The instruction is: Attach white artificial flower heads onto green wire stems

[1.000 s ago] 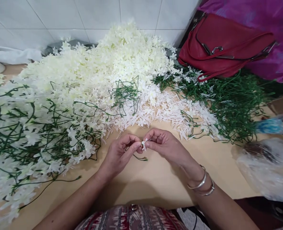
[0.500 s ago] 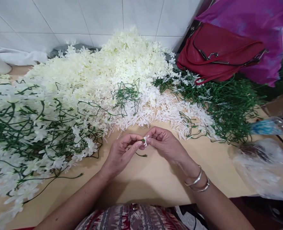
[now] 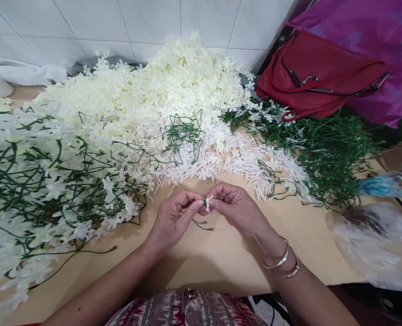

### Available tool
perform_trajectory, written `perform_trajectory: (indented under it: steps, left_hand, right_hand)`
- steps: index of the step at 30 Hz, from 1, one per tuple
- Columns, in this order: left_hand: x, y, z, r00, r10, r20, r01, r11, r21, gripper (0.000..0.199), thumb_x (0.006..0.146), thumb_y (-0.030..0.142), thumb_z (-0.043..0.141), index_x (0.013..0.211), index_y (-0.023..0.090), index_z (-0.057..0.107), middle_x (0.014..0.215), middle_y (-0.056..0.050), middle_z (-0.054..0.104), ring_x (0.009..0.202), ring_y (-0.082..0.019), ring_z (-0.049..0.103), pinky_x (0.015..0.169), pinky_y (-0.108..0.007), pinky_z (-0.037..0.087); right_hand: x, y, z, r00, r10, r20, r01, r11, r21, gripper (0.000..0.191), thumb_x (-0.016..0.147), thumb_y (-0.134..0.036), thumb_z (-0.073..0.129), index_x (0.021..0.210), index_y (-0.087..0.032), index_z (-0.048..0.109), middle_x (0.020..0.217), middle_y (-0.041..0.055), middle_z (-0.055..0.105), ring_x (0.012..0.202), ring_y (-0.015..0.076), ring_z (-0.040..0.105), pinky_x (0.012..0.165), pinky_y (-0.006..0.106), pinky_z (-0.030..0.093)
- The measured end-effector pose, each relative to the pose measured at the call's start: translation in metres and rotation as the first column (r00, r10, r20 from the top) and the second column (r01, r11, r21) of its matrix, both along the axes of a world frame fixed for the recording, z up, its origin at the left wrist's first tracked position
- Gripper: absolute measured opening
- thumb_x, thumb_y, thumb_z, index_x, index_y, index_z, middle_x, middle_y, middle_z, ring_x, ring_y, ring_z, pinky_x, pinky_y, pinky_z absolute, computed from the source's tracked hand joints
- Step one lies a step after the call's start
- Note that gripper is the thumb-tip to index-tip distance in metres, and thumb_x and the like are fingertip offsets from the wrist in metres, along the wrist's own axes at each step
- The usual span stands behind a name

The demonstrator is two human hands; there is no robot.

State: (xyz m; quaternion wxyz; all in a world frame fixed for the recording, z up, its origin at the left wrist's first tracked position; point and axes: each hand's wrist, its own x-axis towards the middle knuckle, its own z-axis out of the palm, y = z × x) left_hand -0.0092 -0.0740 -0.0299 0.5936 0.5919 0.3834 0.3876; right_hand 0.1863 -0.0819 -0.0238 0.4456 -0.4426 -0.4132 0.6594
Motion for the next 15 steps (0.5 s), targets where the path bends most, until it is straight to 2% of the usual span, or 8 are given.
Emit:
perform_trajectory:
  steps: [6,15]
  left_hand:
    - [0.0013,-0.0014,-0.0005,1.000,0.018,-0.006,-0.018,0.999,-0.043,0.020,0.103,0.035,0.064,0.096,0.017,0.071,0.084,-0.004,0.078,0.078,-0.016,0.075,0.073,-0.026,0.061]
    - [-0.0009,0.0010,-0.0064,0.998,-0.011,-0.067,0.010,1.000,-0.008,0.019,0.104,0.034,0.062,0.097,0.018,0.070,0.081,-0.003,0.077,0.076,-0.015,0.072,0.071,-0.025,0.058]
  right_hand:
    - [-0.0037,-0.0020,0.0000,0.996,-0.054,0.067,0.053,0.998,0.014,0.024,0.082,-0.040,0.088,0.083,-0.022,0.072,0.077,-0.0008,0.071,0.072,0.0141,0.065,0.074,0.030,0.054]
    - [-0.0047,-0.0016,-0.0023,0.997,-0.036,0.062,0.035,0.999,0.012,0.024,0.084,-0.039,0.086,0.083,-0.022,0.069,0.077,-0.0019,0.069,0.071,0.0135,0.063,0.071,0.030,0.051]
